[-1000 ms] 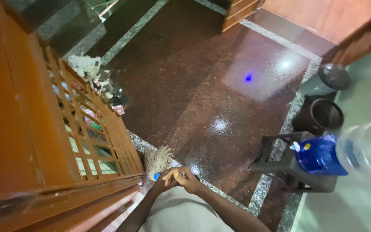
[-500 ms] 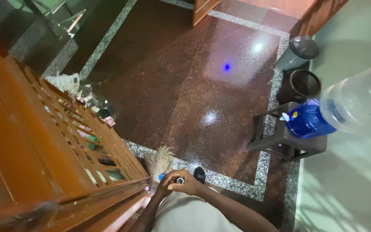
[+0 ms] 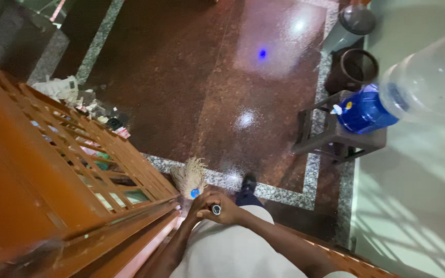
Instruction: The person mops the wet tile floor using a string mop, moving it back and forth across different sections of the entryway and hallway.
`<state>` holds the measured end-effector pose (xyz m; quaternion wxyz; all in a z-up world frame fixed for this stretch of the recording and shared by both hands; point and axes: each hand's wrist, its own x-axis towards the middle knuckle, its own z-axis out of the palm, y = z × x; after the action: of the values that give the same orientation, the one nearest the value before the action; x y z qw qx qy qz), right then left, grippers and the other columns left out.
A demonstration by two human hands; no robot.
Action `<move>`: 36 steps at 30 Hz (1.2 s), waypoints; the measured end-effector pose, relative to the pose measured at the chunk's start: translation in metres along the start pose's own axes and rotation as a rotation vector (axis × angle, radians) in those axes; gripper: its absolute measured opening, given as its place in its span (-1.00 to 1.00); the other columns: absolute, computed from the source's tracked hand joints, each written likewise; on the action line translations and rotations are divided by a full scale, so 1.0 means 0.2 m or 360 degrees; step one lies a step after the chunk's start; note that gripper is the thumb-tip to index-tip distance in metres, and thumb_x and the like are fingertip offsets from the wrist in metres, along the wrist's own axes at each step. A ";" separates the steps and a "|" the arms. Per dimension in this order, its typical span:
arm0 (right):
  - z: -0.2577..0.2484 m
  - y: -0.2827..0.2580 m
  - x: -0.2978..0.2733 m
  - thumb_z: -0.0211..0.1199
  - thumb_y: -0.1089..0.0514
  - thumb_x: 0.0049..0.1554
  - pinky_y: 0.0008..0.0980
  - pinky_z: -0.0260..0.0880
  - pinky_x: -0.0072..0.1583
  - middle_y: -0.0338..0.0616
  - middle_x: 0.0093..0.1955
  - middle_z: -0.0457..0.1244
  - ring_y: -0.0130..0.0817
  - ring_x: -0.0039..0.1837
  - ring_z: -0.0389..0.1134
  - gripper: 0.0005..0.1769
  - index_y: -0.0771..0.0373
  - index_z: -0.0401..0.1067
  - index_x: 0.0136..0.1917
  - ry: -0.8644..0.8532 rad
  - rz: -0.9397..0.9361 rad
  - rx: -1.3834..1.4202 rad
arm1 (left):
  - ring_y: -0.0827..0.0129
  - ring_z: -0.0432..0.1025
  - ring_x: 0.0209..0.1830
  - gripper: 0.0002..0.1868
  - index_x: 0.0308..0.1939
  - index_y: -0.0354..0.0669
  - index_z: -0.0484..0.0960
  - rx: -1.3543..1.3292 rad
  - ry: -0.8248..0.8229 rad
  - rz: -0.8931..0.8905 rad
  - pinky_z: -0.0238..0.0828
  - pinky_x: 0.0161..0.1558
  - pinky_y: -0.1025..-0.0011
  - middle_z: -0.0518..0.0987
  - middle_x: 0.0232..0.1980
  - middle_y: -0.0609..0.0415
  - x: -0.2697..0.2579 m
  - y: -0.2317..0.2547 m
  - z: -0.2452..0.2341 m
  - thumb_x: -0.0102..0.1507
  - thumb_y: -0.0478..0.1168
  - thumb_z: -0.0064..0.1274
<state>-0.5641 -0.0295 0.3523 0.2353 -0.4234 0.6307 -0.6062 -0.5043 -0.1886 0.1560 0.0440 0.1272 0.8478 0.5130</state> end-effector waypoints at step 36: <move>-2.09 0.04 0.18 0.33 0.01 0.18 -0.36 0.33 -0.14 -0.20 -0.30 0.39 -0.52 -0.20 0.31 -0.69 0.33 0.53 -0.16 -0.0018 0.0498 0.0184 | 0.07 0.53 0.09 -0.74 -0.05 -0.16 0.67 -0.0312 0.0428 -0.0228 0.40 0.17 0.17 0.66 0.00 -0.06 1.92 0.04 0.40 0.44 -0.25 -0.18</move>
<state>-0.9246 0.1759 0.4164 0.3543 -0.3092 0.6516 -0.5952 -0.8564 -0.0164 0.1478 -0.0210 -0.0082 0.7988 0.6011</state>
